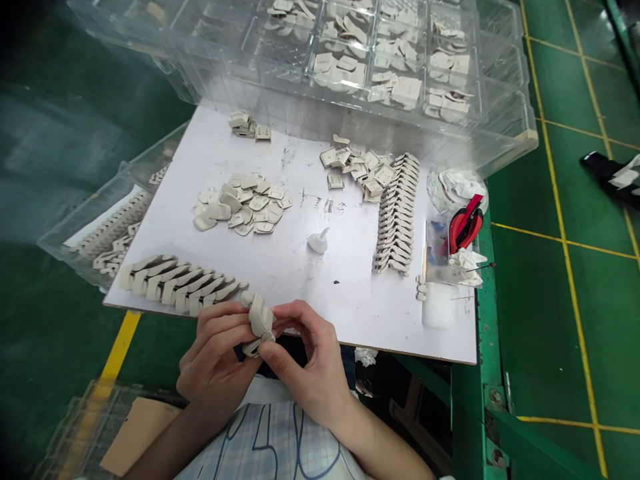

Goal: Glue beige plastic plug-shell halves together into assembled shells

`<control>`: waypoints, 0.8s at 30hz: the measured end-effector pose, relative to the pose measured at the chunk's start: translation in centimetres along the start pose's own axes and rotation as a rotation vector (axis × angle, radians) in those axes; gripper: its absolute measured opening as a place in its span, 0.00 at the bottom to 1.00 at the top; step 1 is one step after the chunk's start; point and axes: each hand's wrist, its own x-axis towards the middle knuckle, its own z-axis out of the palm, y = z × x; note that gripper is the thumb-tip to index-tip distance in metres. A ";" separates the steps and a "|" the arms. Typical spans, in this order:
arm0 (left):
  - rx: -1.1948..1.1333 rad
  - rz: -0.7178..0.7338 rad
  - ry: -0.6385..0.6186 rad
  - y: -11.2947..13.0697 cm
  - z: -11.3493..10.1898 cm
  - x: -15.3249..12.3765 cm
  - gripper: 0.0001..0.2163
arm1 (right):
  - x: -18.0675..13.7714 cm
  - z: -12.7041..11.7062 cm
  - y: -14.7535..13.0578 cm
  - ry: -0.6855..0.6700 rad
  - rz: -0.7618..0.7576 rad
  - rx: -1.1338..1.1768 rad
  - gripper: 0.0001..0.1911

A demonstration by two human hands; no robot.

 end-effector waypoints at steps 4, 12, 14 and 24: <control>-0.044 -0.030 -0.007 0.0 0.1 -0.2 0.08 | 0.2 -0.2 0.0 -0.013 0.000 0.013 0.11; 0.142 0.127 -0.052 -0.8 -0.8 1.3 0.08 | 0.8 -1.0 0.9 -0.064 0.113 0.132 0.18; 0.168 0.172 -0.081 -0.7 -1.2 1.5 0.06 | 0.9 -1.4 0.8 -0.065 0.066 0.076 0.22; 0.238 0.213 -0.183 -0.5 -3.6 -0.4 0.07 | 1.9 -3.2 -0.1 -0.066 -0.013 -0.404 0.07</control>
